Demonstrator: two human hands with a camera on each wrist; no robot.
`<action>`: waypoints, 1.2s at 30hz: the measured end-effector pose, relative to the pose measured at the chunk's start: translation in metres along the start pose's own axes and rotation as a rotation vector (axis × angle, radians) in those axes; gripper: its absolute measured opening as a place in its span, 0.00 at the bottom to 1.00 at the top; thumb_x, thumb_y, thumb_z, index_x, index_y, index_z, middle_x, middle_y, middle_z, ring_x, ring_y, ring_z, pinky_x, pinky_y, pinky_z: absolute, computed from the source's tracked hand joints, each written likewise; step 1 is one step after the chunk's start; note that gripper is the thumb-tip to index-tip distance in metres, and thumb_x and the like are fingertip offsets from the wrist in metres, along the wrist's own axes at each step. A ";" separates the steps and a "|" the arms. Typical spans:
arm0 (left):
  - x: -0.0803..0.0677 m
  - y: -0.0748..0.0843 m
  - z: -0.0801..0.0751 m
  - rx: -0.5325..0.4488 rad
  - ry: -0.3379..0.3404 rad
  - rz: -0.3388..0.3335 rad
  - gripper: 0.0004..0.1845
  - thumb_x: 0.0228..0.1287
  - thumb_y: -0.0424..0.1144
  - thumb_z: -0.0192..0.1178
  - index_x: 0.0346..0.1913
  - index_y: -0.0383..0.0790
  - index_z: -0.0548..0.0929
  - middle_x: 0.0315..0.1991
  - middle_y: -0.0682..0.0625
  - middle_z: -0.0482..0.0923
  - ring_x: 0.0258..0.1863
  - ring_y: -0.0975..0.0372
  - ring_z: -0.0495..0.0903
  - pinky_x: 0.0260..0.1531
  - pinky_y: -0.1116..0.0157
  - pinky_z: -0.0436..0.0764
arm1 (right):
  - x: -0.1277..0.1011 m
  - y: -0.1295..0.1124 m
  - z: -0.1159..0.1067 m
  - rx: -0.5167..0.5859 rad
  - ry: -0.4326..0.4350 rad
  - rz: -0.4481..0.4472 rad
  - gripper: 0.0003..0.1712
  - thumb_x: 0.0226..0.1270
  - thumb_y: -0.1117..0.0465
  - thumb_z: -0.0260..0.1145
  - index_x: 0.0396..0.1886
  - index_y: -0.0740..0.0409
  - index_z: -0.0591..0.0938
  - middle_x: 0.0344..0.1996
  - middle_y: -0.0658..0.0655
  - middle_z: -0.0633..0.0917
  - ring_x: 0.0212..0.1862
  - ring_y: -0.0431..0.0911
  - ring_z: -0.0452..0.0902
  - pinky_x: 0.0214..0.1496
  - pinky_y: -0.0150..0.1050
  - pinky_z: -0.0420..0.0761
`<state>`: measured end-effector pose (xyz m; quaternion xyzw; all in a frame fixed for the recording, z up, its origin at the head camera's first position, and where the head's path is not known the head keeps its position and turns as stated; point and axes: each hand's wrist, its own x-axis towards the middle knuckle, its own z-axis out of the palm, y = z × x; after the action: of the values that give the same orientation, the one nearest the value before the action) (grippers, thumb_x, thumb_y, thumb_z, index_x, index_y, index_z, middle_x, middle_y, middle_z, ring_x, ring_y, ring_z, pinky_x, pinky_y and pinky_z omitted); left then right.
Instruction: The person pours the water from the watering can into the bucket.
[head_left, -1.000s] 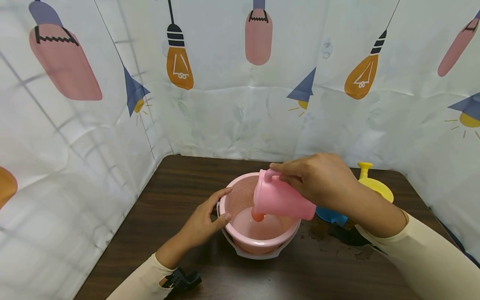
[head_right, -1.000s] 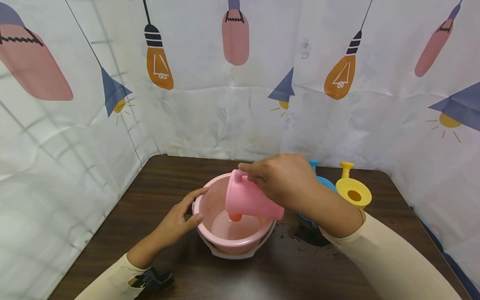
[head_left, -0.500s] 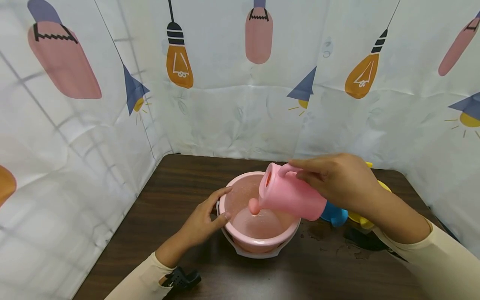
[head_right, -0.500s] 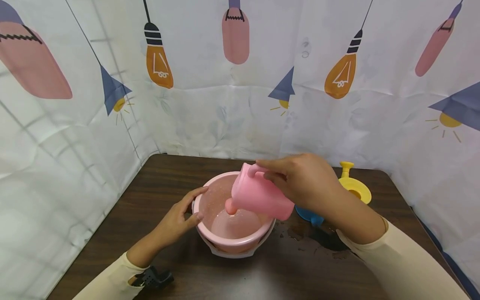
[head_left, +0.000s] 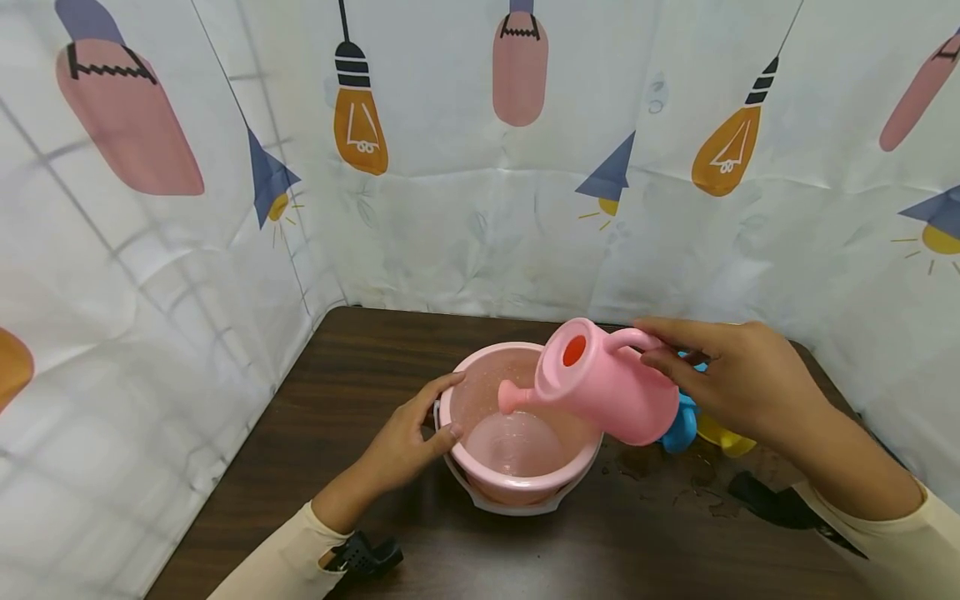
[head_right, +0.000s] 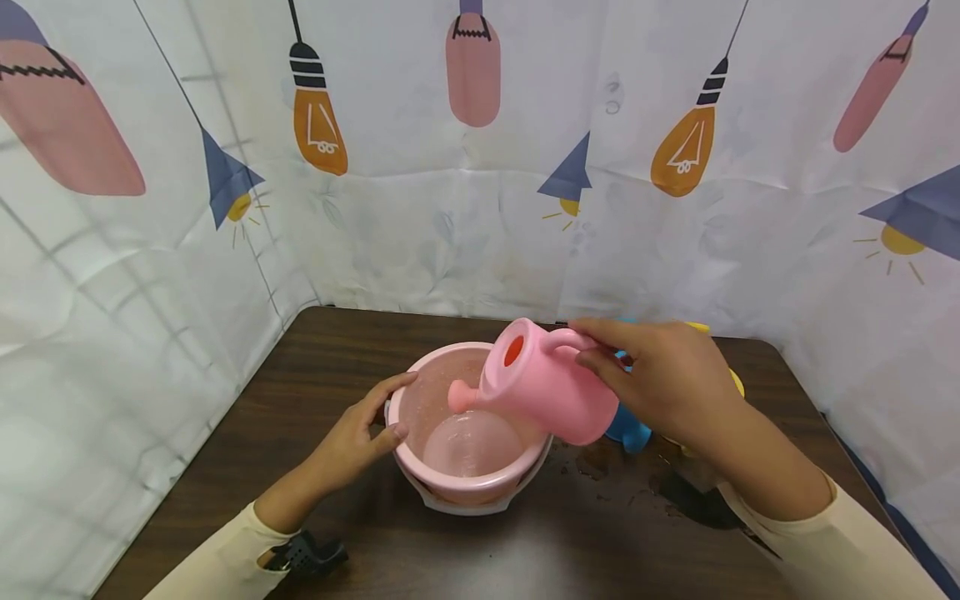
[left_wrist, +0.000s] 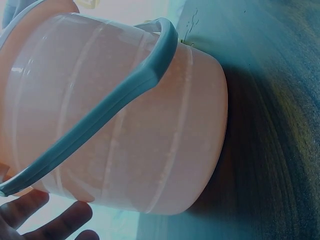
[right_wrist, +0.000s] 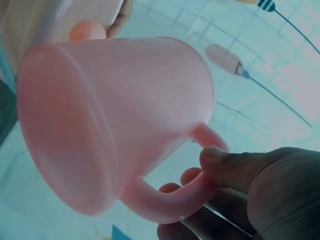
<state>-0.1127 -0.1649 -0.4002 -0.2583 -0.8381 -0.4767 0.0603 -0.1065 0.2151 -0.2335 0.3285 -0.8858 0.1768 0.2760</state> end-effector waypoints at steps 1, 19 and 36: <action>0.000 0.000 0.000 0.001 0.001 0.000 0.34 0.68 0.51 0.60 0.76 0.51 0.67 0.64 0.44 0.75 0.50 0.58 0.82 0.51 0.57 0.80 | -0.002 0.001 -0.001 -0.004 -0.002 0.010 0.26 0.49 0.61 0.83 0.52 0.46 0.91 0.35 0.44 0.90 0.29 0.41 0.86 0.24 0.33 0.76; 0.001 0.000 0.000 -0.001 -0.006 0.016 0.35 0.69 0.54 0.60 0.76 0.51 0.67 0.62 0.45 0.76 0.47 0.60 0.81 0.49 0.57 0.80 | -0.044 0.028 -0.007 0.146 -0.031 0.193 0.27 0.53 0.67 0.81 0.55 0.52 0.89 0.32 0.45 0.90 0.25 0.28 0.78 0.19 0.26 0.68; 0.000 -0.002 -0.001 -0.001 -0.005 0.045 0.35 0.70 0.54 0.60 0.76 0.50 0.67 0.61 0.45 0.77 0.46 0.61 0.81 0.48 0.58 0.80 | -0.087 0.049 -0.003 0.328 -0.206 0.508 0.18 0.67 0.64 0.73 0.54 0.60 0.82 0.38 0.49 0.91 0.36 0.36 0.86 0.33 0.30 0.79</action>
<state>-0.1141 -0.1664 -0.4010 -0.2781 -0.8320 -0.4751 0.0687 -0.0837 0.2943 -0.2898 0.1533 -0.9226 0.3460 0.0752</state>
